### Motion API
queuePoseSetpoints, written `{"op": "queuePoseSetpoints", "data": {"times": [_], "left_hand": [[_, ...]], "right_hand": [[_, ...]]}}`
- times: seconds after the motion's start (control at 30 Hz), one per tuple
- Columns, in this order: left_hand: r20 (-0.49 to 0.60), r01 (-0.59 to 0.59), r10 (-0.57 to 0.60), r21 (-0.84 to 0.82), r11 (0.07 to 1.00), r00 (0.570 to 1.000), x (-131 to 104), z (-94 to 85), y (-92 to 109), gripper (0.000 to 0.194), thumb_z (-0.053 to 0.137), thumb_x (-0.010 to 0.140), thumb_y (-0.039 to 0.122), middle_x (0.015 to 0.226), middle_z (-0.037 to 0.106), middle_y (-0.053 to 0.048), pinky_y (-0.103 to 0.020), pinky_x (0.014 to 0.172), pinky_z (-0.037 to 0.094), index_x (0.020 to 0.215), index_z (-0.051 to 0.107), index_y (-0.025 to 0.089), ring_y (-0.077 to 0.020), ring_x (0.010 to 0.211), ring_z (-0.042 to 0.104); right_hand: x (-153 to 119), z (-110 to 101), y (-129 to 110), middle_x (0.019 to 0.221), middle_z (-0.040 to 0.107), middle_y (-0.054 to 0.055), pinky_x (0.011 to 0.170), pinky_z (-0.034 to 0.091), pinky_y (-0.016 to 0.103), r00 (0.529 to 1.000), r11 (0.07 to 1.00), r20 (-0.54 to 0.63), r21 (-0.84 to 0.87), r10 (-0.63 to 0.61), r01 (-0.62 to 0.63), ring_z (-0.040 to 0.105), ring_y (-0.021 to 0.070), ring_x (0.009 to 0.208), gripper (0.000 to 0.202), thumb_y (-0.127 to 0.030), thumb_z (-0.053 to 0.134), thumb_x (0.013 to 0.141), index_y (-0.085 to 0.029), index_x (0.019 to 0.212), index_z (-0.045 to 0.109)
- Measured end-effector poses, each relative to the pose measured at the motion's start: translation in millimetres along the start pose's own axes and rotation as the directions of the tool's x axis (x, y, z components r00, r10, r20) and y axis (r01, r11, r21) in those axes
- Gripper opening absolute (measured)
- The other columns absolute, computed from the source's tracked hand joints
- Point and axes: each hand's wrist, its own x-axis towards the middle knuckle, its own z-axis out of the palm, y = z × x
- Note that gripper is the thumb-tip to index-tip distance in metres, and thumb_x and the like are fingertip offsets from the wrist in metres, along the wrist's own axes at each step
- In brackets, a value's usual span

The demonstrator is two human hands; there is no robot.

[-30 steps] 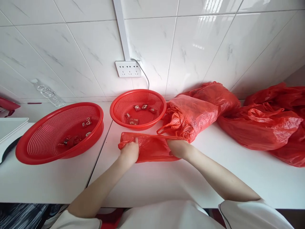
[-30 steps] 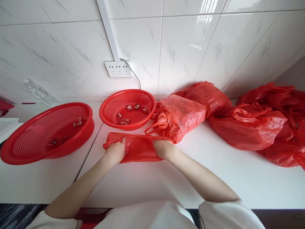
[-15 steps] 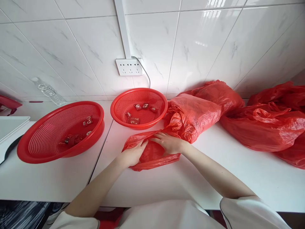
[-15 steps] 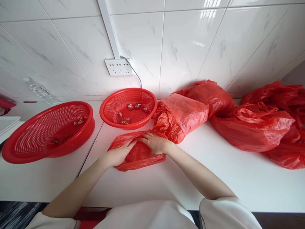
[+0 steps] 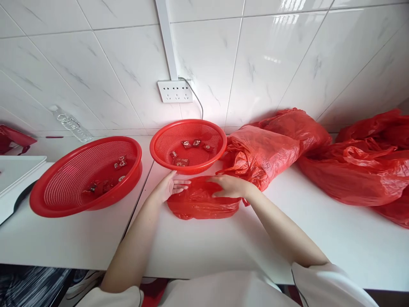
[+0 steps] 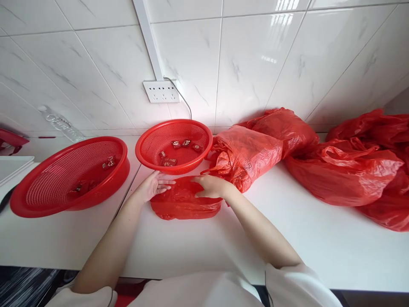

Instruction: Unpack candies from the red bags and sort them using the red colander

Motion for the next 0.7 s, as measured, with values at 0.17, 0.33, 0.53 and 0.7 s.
{"op": "queuePoseSetpoints", "data": {"times": [0.17, 0.33, 0.53, 0.7], "left_hand": [[0.141, -0.049, 0.097, -0.308, 0.950, 0.985, -16, 23.5, 8, 0.044, 0.053, 0.090, 0.030, 0.124, 0.060, -0.021, -0.019, 0.074, 0.057, 0.126, 0.051, 0.005, -0.0263, 0.115, 0.059], [0.063, -0.095, 0.127, -0.376, 0.922, 0.990, -10, 51.3, 11, 0.067, 0.054, 0.082, 0.059, 0.122, 0.061, -0.020, -0.037, 0.088, 0.056, 0.129, 0.049, 0.011, -0.0319, 0.112, 0.060], [-0.032, -0.125, 0.122, -0.363, 0.923, 0.992, 13, 48.2, -2, 0.030, 0.051, 0.081, 0.025, 0.108, 0.068, -0.015, -0.031, 0.084, 0.057, 0.106, 0.059, 0.009, -0.0245, 0.101, 0.066], [-0.087, -0.190, 0.170, -0.379, 0.906, 0.982, 12, 39.8, -29, 0.015, 0.050, 0.076, 0.019, 0.097, 0.069, -0.007, -0.035, 0.081, 0.058, 0.087, 0.060, 0.014, -0.0194, 0.090, 0.067]], "right_hand": [[-9, -39, -37, 0.123, 0.062, 0.006, 0.091, 0.047, 0.032, 0.978, 0.992, -0.197, 0.087, -0.074, 0.093, 0.060, 0.0209, 0.109, 0.044, -0.027, 0.053, 0.088, -0.023, 0.132, 0.049], [-14, -56, -50, 0.117, 0.065, 0.006, 0.087, 0.049, 0.031, 0.964, 0.995, -0.266, 0.089, -0.015, 0.041, 0.062, 0.0198, 0.104, 0.037, -0.028, 0.052, 0.090, -0.021, 0.127, 0.052], [-18, -56, -43, 0.112, 0.067, 0.005, 0.086, 0.051, 0.031, 0.974, 0.991, -0.225, 0.131, 0.004, 0.027, 0.063, 0.0189, 0.102, 0.034, -0.027, 0.052, 0.090, -0.023, 0.124, 0.054], [-21, -62, -33, 0.110, 0.067, 0.004, 0.085, 0.052, 0.031, 0.950, 0.978, -0.312, 0.202, 0.024, 0.041, 0.065, 0.0172, 0.097, 0.028, -0.029, 0.049, 0.092, -0.022, 0.118, 0.058]]}}
